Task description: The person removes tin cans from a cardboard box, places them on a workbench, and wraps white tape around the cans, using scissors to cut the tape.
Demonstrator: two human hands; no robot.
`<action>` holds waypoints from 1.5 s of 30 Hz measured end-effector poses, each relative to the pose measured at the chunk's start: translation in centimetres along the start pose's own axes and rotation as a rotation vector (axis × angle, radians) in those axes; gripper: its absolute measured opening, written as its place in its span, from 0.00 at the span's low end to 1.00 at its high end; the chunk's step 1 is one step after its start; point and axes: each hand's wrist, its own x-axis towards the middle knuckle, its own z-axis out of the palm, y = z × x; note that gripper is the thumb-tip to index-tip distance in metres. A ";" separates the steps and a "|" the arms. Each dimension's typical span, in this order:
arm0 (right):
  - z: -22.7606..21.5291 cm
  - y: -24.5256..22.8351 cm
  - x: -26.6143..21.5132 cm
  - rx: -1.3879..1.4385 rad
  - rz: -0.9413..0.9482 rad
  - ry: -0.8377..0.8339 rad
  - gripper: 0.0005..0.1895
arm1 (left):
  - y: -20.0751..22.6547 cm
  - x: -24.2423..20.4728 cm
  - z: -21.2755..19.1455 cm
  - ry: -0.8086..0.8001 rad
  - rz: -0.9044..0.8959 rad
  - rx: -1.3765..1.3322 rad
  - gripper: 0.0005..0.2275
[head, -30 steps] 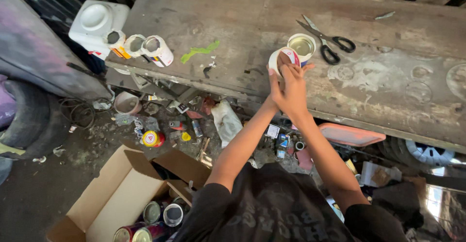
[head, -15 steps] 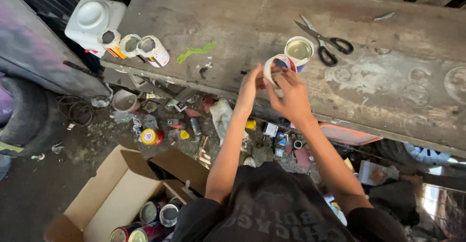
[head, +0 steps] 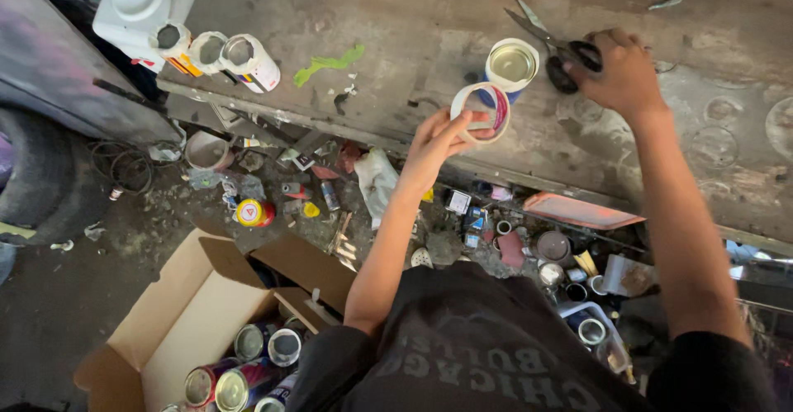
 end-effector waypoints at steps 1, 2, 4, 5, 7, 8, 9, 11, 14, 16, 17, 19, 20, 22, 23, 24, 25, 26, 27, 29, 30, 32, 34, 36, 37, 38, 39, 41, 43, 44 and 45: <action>0.2 0.7 0.5 -0.108 -0.061 -0.038 0.26 | 0.2 0.1 0.0 -0.003 -0.004 0.001 0.20; 0.1 1.2 0.7 -0.142 -0.055 -0.051 0.28 | 0.5 0.3 0.0 -0.007 -0.008 0.002 0.20; 0.0 1.8 1.3 -0.205 -0.047 -0.083 0.32 | 0.7 0.5 0.1 -0.008 -0.017 0.011 0.20; 0.2 2.0 1.5 -0.209 -0.005 -0.208 0.33 | 0.7 0.4 0.1 -0.007 -0.028 0.017 0.20; 0.8 3.1 2.5 -0.217 0.078 -0.453 0.34 | 0.7 0.3 -0.1 -0.013 -0.020 0.029 0.19; 1.3 3.7 2.7 -0.194 0.121 -0.488 0.34 | 0.7 0.4 -0.1 -0.017 -0.014 0.036 0.19; 1.8 4.2 2.7 -0.169 0.167 -0.525 0.35 | 0.6 0.4 -0.2 -0.021 -0.009 0.038 0.19; 2.9 5.6 3.1 -0.146 0.227 -0.629 0.36 | 0.5 0.4 -0.3 -0.028 0.000 0.042 0.18; 3.0 7.8 4.1 -0.165 0.231 -0.782 0.37 | 0.2 0.2 -0.4 -0.042 0.011 0.005 0.18; 2.5 8.9 4.2 -0.202 0.183 -0.811 0.35 | 0.1 0.2 -0.2 -0.028 -0.010 -0.001 0.18; 2.2 9.0 4.3 -0.235 0.188 -0.823 0.35 | 0.1 0.2 -0.2 -0.020 -0.020 -0.005 0.18; 1.3 9.3 4.4 -0.300 0.198 -0.852 0.35 | 0.1 0.2 -0.1 -0.035 -0.010 -0.019 0.17; 1.0 9.1 4.4 -0.303 0.178 -0.859 0.36 | 0.1 0.1 -0.2 -0.041 -0.006 -0.027 0.17; -0.1 8.6 4.6 -0.310 0.141 -0.872 0.37 | 0.2 0.2 -0.2 -0.041 -0.027 -0.029 0.18; -0.7 8.3 4.5 -0.309 0.199 -0.873 0.35 | 0.1 0.2 -0.2 -0.042 -0.039 -0.032 0.18; -1.6 8.1 4.3 -0.307 0.257 -0.875 0.35 | 0.0 0.2 -0.2 -0.044 -0.040 -0.055 0.18; -2.4 7.7 4.1 -0.308 0.313 -0.873 0.37 | 0.0 0.4 -0.3 -0.048 -0.038 -0.076 0.17; -3.3 7.2 3.6 -0.274 0.340 -0.834 0.37 | 0.0 0.6 -0.4 -0.051 -0.035 -0.097 0.17; -4.3 6.7 3.1 -0.241 0.363 -0.794 0.38 | 0.0 0.7 -0.5 -0.055 -0.035 -0.095 0.17; -6.2 5.2 2.3 -0.335 0.217 -0.579 0.38 | -0.1 0.8 -0.7 -0.060 -0.035 -0.093 0.17; -8.0 4.3 1.5 -0.453 0.044 -0.400 0.39 | -0.2 0.7 -0.7 -0.058 -0.042 -0.090 0.16; -11.6 2.3 1.3 -0.592 -0.186 -0.187 0.39 | 0.0 0.7 -0.8 -0.053 -0.043 -0.080 0.15; -14.1 0.3 1.9 -0.610 -0.294 -0.160 0.36 | 0.2 0.5 -0.9 -0.047 -0.037 -0.052 0.15; -16.0 -1.2 3.1 -0.585 -0.410 -0.165 0.36 | 0.3 0.4 -0.9 -0.045 -0.037 -0.042 0.15; -16.5 -2.0 3.6 -0.595 -0.445 -0.186 0.37 | 0.3 0.5 -0.9 -0.046 -0.038 -0.047 0.15; -16.9 -2.7 4.0 -0.603 -0.480 -0.208 0.38 | 0.3 0.6 -0.9 -0.046 -0.039 -0.053 0.15; -17.1 -3.5 4.6 -0.644 -0.492 -0.237 0.39 | 0.3 0.5 -0.9 -0.051 -0.035 -0.055 0.15; -17.5 -5.0 5.6 -0.723 -0.524 -0.280 0.38 | 0.3 0.5 -1.0 -0.063 -0.025 -0.057 0.15; -17.6 -6.3 6.7 -0.798 -0.563 -0.305 0.35 | 0.3 0.3 -0.9 -0.042 -0.041 -0.019 0.15; -17.7 -6.7 7.4 -0.774 -0.578 -0.307 0.36 | 0.4 0.3 -0.8 -0.033 -0.048 0.001 0.16; -17.8 -7.0 8.1 -0.748 -0.591 -0.311 0.37 | 0.5 0.3 -0.8 -0.036 -0.050 0.001 0.16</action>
